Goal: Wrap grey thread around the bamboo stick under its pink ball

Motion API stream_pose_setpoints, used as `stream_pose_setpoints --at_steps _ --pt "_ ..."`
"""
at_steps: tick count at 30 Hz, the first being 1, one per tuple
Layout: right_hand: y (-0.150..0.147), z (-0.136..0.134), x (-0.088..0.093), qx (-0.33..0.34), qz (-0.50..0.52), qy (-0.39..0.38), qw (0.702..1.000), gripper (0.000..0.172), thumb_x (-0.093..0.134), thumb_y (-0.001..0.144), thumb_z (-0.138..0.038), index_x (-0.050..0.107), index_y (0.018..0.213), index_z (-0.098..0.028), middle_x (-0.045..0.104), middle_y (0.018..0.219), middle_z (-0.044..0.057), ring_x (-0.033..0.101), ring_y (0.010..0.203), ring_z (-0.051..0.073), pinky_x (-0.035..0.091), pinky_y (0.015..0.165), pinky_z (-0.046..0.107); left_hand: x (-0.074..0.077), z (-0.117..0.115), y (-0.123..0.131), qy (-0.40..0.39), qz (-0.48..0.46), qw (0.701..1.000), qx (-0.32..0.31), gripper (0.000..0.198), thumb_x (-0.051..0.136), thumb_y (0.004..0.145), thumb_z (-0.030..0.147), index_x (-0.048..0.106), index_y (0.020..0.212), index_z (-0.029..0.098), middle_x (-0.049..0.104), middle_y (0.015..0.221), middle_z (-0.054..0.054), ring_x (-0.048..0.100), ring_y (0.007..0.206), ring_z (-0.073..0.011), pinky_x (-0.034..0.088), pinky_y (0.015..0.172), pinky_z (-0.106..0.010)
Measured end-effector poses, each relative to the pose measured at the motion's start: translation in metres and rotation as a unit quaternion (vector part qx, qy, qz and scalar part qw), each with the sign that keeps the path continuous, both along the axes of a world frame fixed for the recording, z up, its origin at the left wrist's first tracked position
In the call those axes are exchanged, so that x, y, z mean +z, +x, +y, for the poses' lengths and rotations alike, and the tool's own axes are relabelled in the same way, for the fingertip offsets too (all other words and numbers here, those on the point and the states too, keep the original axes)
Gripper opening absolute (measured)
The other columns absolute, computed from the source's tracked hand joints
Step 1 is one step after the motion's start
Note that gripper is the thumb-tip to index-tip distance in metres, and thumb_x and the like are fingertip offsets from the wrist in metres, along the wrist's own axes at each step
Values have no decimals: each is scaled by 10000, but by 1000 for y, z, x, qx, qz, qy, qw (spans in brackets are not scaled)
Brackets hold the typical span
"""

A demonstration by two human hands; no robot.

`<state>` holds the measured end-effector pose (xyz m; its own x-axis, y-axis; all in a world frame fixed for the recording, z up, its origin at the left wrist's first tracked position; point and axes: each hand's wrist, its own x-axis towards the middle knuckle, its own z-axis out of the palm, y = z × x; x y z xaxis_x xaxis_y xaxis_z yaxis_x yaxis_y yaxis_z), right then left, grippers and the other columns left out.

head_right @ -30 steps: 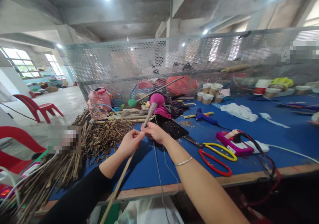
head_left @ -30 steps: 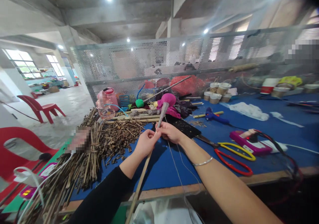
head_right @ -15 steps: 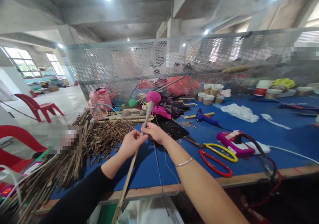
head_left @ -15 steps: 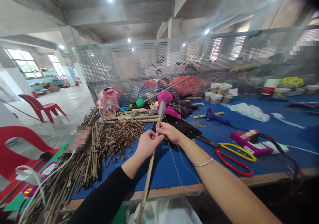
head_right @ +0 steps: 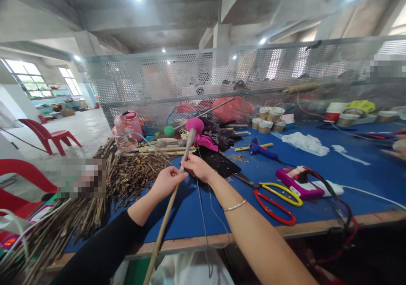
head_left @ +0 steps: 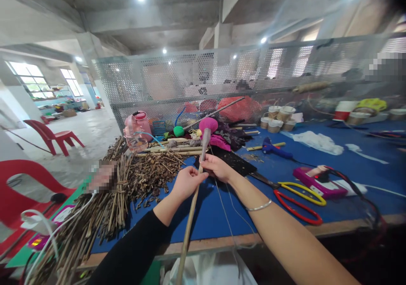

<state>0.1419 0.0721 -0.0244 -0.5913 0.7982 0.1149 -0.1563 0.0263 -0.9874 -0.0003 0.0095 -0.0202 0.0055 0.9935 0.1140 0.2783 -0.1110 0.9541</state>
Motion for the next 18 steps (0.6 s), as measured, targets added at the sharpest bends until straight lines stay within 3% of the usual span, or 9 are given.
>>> stream_pose_setpoints --at_steps 3,7,10,12,16,18 --pt "-2 -2 1 -5 31 -27 999 287 645 723 -365 439 817 -189 369 488 -103 188 340 22 91 325 179 4 -1 0 -1 -4 1000 14 393 655 614 498 460 538 165 455 437 48 379 387 -54 270 412 -191" --pt "-3 -7 8 19 77 -75 994 320 665 699 -370 445 844 -187 293 475 -116 155 367 27 70 343 170 7 0 0 -98 -152 979 -92 461 541 665 621 509 662 162 474 442 39 387 328 -67 266 363 -200" --pt "-1 -8 11 7 69 -60 996 321 661 699 -391 433 789 -184 257 457 -119 141 371 28 65 344 171 5 3 -3 -129 -152 968 -149 528 441 707 666 538 703 146 461 432 32 384 321 -77 260 355 -207" --pt "1 -7 10 -19 38 -42 998 320 659 697 -392 426 768 -184 276 448 -116 153 363 27 72 339 173 2 6 -5 -79 -92 985 -125 500 457 720 635 547 713 143 472 464 31 397 361 -74 278 384 -203" --pt "0 -4 7 -69 -18 -13 997 308 647 695 -397 433 749 -182 284 418 -117 168 337 27 84 329 182 -2 5 -8 73 21 997 -6 344 643 650 479 564 724 152 483 538 52 403 463 -57 306 463 -180" --pt "0 -3 6 -71 -18 -6 997 313 643 697 -409 436 755 -182 278 421 -119 162 336 27 83 329 185 0 3 -6 82 46 996 11 312 664 639 447 557 656 154 485 517 48 414 455 -60 308 454 -181"
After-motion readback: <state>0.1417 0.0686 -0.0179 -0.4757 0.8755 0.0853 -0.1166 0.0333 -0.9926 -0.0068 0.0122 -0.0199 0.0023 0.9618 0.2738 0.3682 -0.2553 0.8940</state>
